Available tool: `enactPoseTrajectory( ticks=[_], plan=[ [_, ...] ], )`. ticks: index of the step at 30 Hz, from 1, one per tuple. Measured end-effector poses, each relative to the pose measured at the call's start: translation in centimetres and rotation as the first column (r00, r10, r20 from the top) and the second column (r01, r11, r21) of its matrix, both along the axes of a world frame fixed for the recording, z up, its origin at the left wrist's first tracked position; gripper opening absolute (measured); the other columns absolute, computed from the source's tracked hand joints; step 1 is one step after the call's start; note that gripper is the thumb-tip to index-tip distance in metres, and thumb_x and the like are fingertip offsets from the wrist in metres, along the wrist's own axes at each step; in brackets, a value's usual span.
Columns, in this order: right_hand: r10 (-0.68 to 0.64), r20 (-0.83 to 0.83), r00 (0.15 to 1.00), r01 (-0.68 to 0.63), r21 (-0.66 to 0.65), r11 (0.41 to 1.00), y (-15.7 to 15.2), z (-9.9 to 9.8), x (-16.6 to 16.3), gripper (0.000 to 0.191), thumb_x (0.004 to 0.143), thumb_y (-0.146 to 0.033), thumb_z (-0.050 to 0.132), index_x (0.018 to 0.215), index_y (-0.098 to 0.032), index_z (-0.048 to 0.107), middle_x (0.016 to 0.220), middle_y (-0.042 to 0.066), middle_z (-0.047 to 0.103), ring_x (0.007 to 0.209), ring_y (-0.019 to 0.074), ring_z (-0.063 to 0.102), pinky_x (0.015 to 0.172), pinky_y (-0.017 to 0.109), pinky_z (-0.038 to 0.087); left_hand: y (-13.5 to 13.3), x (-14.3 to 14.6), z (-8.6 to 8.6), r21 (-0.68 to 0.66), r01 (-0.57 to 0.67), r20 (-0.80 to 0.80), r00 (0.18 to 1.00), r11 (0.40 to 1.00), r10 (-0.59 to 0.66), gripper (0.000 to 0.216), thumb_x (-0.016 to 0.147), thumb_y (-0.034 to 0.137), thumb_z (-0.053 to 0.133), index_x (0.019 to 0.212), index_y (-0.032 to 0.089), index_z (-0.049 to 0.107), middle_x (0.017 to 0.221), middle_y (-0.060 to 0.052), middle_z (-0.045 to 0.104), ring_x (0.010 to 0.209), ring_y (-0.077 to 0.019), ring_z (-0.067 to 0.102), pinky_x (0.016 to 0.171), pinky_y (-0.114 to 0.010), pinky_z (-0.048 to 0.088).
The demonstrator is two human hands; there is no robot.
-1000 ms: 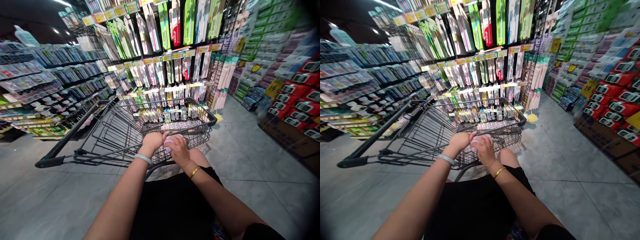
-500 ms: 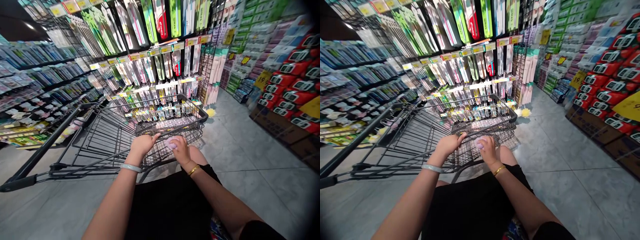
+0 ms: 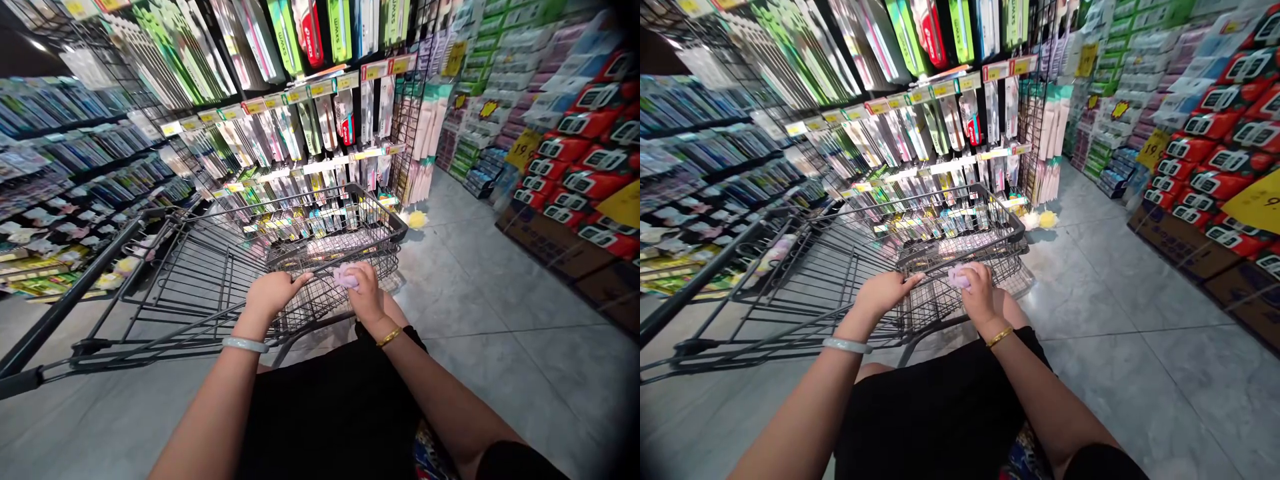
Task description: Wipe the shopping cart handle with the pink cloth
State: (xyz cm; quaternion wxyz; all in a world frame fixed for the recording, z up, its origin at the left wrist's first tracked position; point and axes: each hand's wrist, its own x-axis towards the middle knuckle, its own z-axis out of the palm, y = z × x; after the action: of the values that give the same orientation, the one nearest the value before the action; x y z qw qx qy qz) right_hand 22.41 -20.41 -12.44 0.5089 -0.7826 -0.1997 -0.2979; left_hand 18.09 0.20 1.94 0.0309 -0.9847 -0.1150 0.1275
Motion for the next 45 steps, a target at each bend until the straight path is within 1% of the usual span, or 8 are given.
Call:
enactPoseTrajectory(
  ticks=[4,11,18,25,32,36,40,45],
  plan=[
    [-0.018,0.123,0.992,0.019,-0.01,1.0,-0.2,3.0,1.3,0.044,0.066,0.001,0.051,0.097,-0.026,0.066,0.114,0.005,0.05,0.111,0.0244,0.047,0.098,0.043,0.044,0.1,0.1,-0.2,0.004,-0.005,-0.012,1.0,1.0,0.005,0.091,0.075,0.089,0.008,0.072,0.022,0.071,0.088,-0.014,0.074,0.082,-0.0312,0.068,0.071,-0.037,0.048],
    [0.007,-0.042,0.999,-0.004,0.068,0.998,-1.1,-2.2,1.3,0.039,0.062,0.001,0.049,0.088,-0.023,0.065,0.104,0.005,0.051,0.102,0.0228,0.052,0.092,0.041,0.048,0.2,0.0,0.0,-0.011,-0.047,-0.025,0.999,0.999,0.046,0.092,0.074,0.09,0.009,0.076,0.022,0.072,0.091,-0.015,0.074,0.083,-0.0323,0.068,0.072,-0.039,0.049],
    [-0.01,-0.042,0.999,0.019,0.226,0.974,-2.1,2.6,2.9,0.037,0.067,-0.003,0.053,0.095,-0.024,0.062,0.11,0.005,0.052,0.108,0.021,0.053,0.096,0.038,0.046,-2.0,1.6,1.2,-0.099,0.105,0.01,0.995,0.99,-0.104,0.09,0.08,0.085,0.011,0.106,0.027,0.073,0.105,-0.011,0.073,0.099,-0.0315,0.066,0.077,-0.036,0.048],
    [-0.001,-0.368,0.93,0.155,0.391,0.907,-3.1,-2.9,3.9,0.024,0.067,-0.014,0.055,0.089,-0.021,0.06,0.091,0.002,0.06,0.087,0.0199,0.058,0.084,0.039,0.051,-9.9,7.4,-0.3,-0.129,0.279,0.08,0.959,0.952,-0.27,0.079,0.088,0.075,0.015,0.103,0.021,0.071,0.099,-0.014,0.074,0.094,-0.0296,0.068,0.077,-0.036,0.051],
    [-0.125,-0.158,0.979,0.177,0.372,0.911,-3.6,2.2,4.9,0.027,0.072,-0.016,0.062,0.098,-0.024,0.059,0.108,0.004,0.057,0.104,0.0193,0.056,0.096,0.038,0.046,-9.5,8.3,-1.3,-0.158,0.206,0.011,0.978,0.966,-0.207,0.088,0.084,0.08,0.009,0.093,0.018,0.072,0.094,-0.016,0.074,0.093,-0.0307,0.069,0.079,-0.038,0.052],
    [-0.112,-0.115,0.987,0.142,0.305,0.942,-3.6,-1.2,5.5,0.028,0.069,-0.012,0.06,0.094,-0.024,0.06,0.109,0.006,0.054,0.109,0.0214,0.055,0.099,0.04,0.045,-9.6,8.0,-1.6,-0.075,0.185,0.065,0.982,0.98,-0.18,0.09,0.084,0.079,0.006,0.089,0.018,0.072,0.096,-0.019,0.073,0.093,-0.0327,0.069,0.079,-0.04,0.052],
    [-0.085,-0.417,0.905,0.295,0.47,0.832,-4.5,-4.9,7.2,0.026,0.072,-0.02,0.057,0.098,-0.021,0.054,0.094,0.004,0.06,0.088,0.0203,0.06,0.083,0.04,0.052,-9.6,8.1,-1.4,-0.071,0.162,0.046,0.986,0.984,-0.159,0.091,0.084,0.079,0.005,0.086,0.017,0.072,0.094,-0.02,0.073,0.092,-0.0327,0.069,0.079,-0.039,0.052],
    [-0.129,-0.313,0.941,0.273,0.475,0.837,-5.1,-0.8,8.2,0.03,0.077,-0.023,0.059,0.106,-0.022,0.054,0.108,0.006,0.06,0.1,0.019,0.058,0.094,0.039,0.048,-9.3,7.9,-1.3,-0.056,0.159,0.067,0.986,0.986,-0.155,0.09,0.084,0.078,0.005,0.086,0.017,0.07,0.092,-0.019,0.073,0.092,-0.0335,0.069,0.079,-0.041,0.052]
  ],
)
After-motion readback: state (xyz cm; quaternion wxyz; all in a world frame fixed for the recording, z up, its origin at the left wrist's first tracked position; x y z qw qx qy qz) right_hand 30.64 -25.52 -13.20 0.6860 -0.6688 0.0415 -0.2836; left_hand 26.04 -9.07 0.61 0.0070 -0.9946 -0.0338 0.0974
